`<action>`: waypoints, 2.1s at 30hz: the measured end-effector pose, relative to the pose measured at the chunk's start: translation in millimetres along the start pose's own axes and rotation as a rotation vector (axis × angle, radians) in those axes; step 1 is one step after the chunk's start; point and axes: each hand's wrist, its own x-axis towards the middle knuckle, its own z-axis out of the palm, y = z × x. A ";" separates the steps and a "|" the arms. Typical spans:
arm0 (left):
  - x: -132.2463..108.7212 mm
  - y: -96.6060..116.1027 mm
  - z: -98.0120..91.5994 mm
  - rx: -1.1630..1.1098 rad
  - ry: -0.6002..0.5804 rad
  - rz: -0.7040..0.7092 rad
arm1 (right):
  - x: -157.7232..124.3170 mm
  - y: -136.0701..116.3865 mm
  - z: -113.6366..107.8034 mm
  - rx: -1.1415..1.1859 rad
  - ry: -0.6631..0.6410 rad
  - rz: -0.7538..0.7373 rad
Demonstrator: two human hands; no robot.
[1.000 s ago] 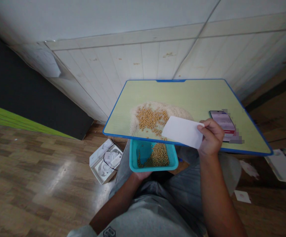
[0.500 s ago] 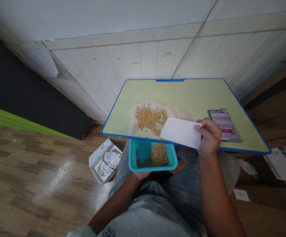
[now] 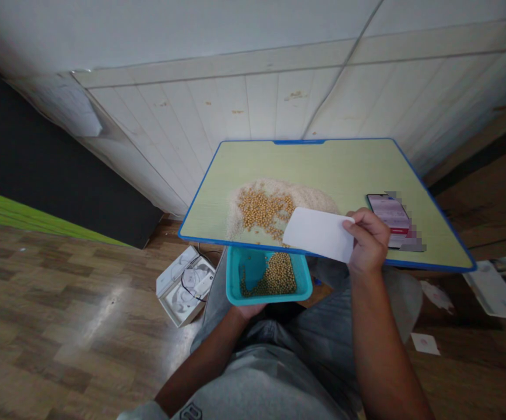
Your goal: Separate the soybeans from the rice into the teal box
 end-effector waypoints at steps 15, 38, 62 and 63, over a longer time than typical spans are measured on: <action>5.7 -3.9 -15.9 -0.081 0.173 -0.024 | -1.0 -3.2 -1.2 0.038 -0.065 0.025; 5.7 -6.7 -23.5 -0.058 0.106 -0.022 | -1.8 -0.5 -0.6 -0.033 0.005 0.004; 14.2 -10.5 -41.4 -0.113 0.066 -0.051 | -4.3 4.2 -0.9 -0.076 -0.077 0.007; 14.6 -10.9 -43.0 -0.111 0.053 -0.049 | -4.3 4.9 -1.2 -0.081 -0.081 0.005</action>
